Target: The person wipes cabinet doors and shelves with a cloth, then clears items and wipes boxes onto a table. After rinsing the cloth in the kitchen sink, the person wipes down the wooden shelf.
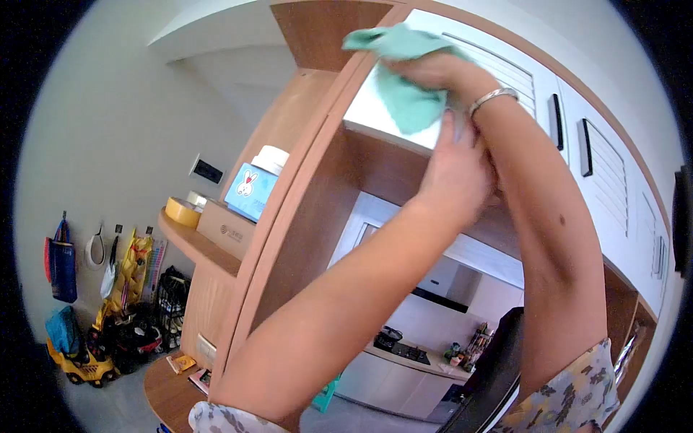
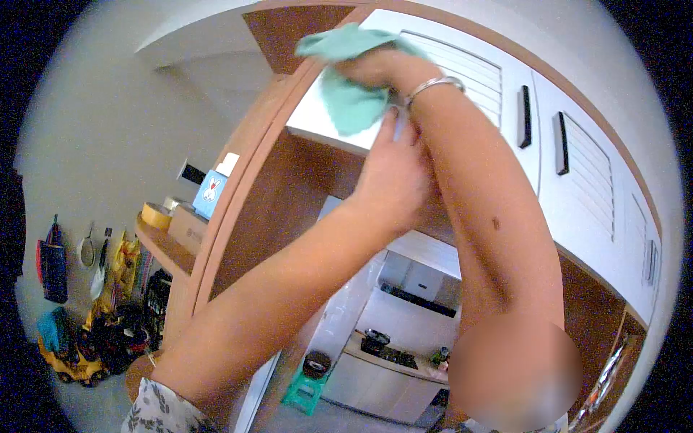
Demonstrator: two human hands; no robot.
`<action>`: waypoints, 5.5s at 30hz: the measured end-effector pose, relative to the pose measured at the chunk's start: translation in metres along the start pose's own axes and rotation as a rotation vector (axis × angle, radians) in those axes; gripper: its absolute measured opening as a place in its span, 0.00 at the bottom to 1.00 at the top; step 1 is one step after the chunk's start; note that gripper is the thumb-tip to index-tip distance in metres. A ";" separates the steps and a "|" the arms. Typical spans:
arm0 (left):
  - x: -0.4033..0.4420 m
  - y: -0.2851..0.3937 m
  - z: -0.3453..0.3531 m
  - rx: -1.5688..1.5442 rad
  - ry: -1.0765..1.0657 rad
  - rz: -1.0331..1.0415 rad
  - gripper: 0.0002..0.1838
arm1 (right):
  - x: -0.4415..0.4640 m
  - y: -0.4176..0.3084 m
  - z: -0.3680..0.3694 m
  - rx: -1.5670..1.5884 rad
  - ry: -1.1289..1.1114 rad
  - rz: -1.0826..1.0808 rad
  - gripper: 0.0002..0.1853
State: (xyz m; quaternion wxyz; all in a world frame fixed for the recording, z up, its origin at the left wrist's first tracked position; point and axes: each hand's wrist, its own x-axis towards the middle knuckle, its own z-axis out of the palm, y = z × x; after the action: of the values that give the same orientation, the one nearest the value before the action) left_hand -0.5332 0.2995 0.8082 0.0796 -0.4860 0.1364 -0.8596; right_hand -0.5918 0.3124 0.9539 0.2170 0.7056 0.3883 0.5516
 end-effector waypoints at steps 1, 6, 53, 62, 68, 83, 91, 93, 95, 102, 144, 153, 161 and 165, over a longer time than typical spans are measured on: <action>0.001 -0.001 0.004 -0.007 0.005 0.009 0.28 | -0.005 -0.012 -0.001 -0.083 -0.003 -0.137 0.23; 0.007 -0.003 -0.007 -0.154 0.021 0.005 0.32 | -0.014 -0.037 0.013 0.014 0.028 -0.433 0.18; 0.021 -0.005 -0.028 -0.120 -0.132 0.099 0.47 | -0.272 0.262 -0.029 -0.178 0.566 0.558 0.15; 0.018 -0.014 -0.021 -0.114 -0.090 0.128 0.45 | -0.180 0.227 -0.048 0.323 0.526 0.698 0.28; 0.018 -0.008 -0.023 -0.118 -0.126 0.082 0.45 | -0.303 0.338 -0.055 -0.022 0.395 0.780 0.25; 0.020 -0.008 -0.012 -0.115 -0.139 0.104 0.50 | -0.565 0.334 -0.044 -0.372 0.458 0.903 0.19; 0.019 -0.021 -0.007 -0.141 -0.103 0.231 0.46 | -0.444 0.179 0.028 -0.118 0.843 0.441 0.21; 0.020 -0.018 -0.008 -0.174 -0.108 0.211 0.45 | -0.397 0.142 0.054 -0.012 0.961 0.170 0.18; 0.021 -0.014 -0.010 -0.125 -0.111 0.201 0.43 | -0.360 0.113 0.068 -0.236 0.864 0.153 0.19; 0.029 -0.037 -0.018 -0.573 -0.263 0.040 0.33 | -0.234 0.023 0.069 -0.307 0.783 -0.016 0.22; 0.027 -0.004 -0.013 0.010 -0.326 0.122 0.40 | -0.073 -0.182 0.364 1.541 0.819 0.773 0.27; -0.006 0.028 -0.029 -0.090 -0.265 0.056 0.42 | -0.273 -0.417 0.352 1.508 0.559 0.894 0.24; -0.009 0.021 -0.026 0.044 -0.229 0.067 0.45 | -0.098 -0.150 0.331 1.000 0.726 0.176 0.13; 0.006 0.001 -0.014 0.153 -0.256 -0.011 0.43 | -0.093 -0.037 0.392 0.594 0.405 0.225 0.20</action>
State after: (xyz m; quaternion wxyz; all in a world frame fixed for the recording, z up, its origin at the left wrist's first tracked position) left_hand -0.5480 0.2995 0.8060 0.1282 -0.5848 0.0565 -0.7990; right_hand -0.2404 0.3095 0.7538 -0.1403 0.6527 0.4864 0.5636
